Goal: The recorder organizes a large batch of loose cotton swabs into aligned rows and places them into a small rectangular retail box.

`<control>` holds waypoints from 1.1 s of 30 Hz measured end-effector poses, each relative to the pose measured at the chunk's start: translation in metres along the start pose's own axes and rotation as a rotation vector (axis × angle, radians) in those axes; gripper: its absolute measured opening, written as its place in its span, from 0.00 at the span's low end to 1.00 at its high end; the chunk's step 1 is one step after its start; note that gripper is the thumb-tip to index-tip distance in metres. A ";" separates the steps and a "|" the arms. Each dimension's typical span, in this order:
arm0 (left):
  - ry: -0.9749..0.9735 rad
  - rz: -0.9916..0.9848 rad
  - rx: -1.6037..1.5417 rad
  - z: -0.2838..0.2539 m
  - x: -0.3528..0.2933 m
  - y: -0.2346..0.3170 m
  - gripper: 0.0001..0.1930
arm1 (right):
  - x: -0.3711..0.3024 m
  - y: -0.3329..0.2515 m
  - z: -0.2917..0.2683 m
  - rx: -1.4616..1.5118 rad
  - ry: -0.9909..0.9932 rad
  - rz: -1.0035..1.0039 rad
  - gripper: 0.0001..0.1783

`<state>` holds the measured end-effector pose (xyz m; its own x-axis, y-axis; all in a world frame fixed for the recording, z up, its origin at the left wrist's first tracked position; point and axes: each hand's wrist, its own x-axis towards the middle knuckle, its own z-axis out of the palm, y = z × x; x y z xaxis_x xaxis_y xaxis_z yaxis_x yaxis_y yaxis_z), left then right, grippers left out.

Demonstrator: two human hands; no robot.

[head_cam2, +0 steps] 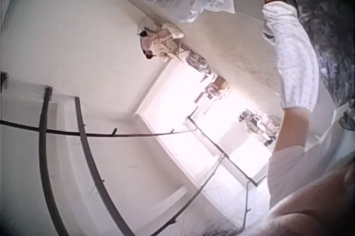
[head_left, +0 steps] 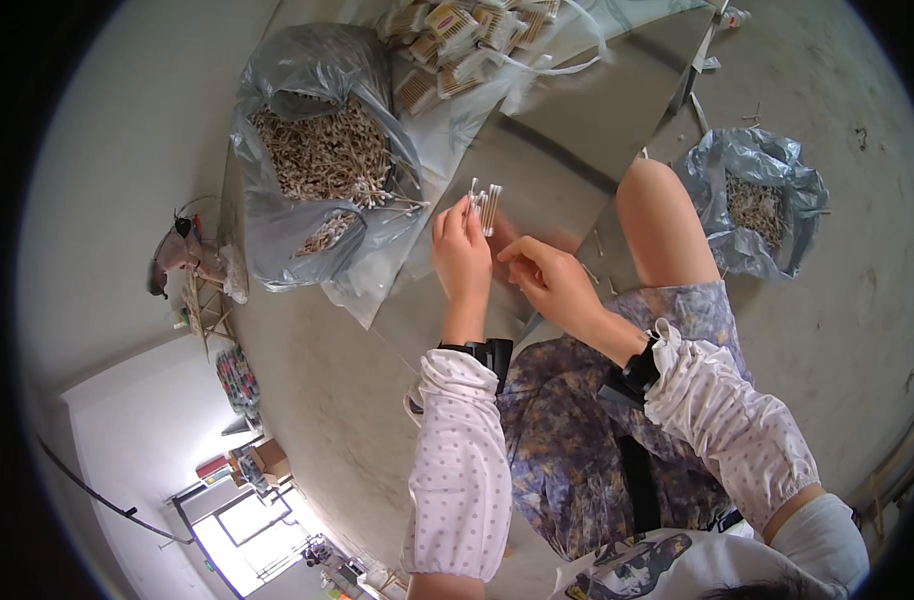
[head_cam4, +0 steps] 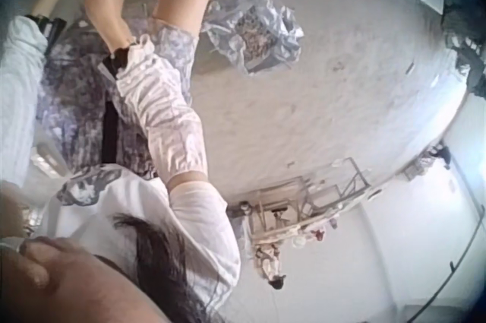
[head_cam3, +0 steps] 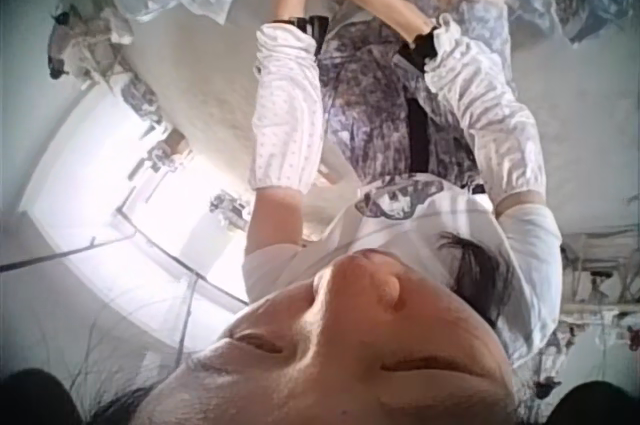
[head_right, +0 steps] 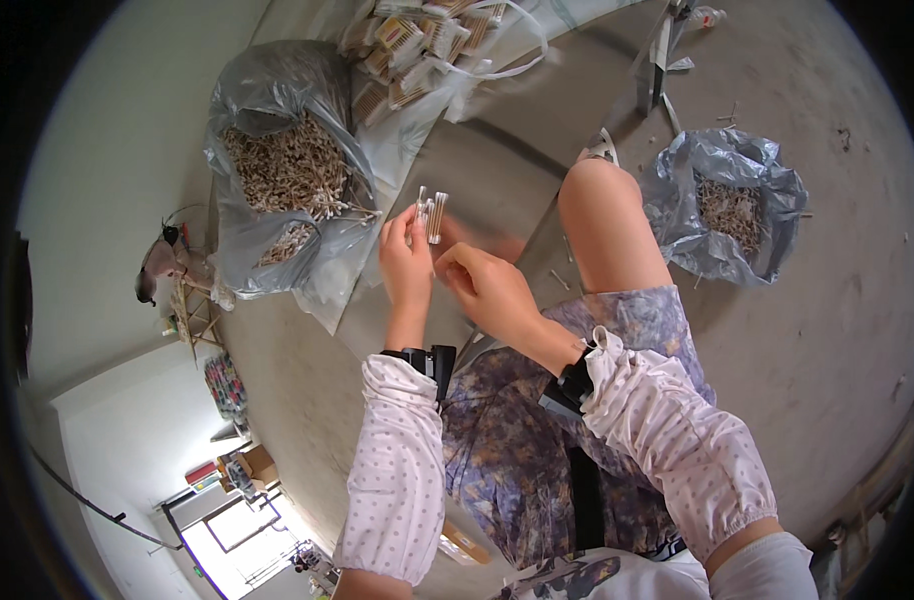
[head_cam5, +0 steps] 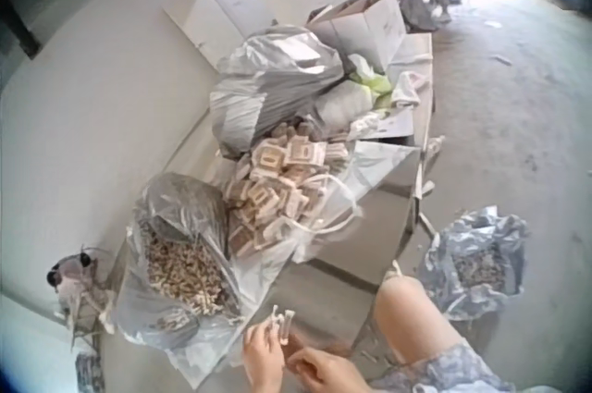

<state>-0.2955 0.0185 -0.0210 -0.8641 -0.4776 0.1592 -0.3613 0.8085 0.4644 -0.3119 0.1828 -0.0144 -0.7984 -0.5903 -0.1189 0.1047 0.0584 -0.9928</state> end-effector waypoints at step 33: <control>-0.003 0.013 -0.048 -0.021 -0.071 -0.019 0.10 | 0.054 0.030 -0.012 -0.790 -0.032 -0.608 0.05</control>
<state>-0.2200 0.0301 -0.0230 -0.8698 -0.4657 0.1631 -0.3324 0.7972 0.5039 -0.3592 0.1623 -0.0507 -0.5676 -0.7184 0.4022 -0.7507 0.2511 -0.6110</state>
